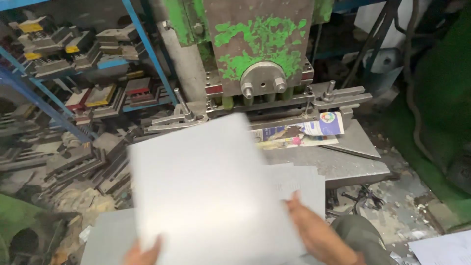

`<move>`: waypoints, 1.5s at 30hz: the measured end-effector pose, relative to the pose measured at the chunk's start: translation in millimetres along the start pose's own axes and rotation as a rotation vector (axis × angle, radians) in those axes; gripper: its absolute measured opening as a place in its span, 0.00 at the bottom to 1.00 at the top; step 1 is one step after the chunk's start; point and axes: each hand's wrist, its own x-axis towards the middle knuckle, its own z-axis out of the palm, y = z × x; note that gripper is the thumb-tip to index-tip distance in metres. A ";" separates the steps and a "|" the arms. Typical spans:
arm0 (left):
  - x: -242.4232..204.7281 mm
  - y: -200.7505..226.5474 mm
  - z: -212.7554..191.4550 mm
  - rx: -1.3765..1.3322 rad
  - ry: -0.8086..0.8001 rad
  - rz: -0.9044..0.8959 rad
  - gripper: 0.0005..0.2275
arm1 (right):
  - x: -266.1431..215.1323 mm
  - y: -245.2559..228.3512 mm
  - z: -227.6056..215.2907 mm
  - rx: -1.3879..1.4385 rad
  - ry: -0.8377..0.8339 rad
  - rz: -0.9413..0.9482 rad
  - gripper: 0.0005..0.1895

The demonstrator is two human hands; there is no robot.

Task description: Feeding metal sheets into a mechanical press to stamp vents and stacking the finished parts.

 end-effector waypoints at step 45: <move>-5.6 310.0 158.4 -0.375 -0.372 0.120 0.13 | 142.5 -54.1 -112.1 0.159 0.257 -0.296 0.14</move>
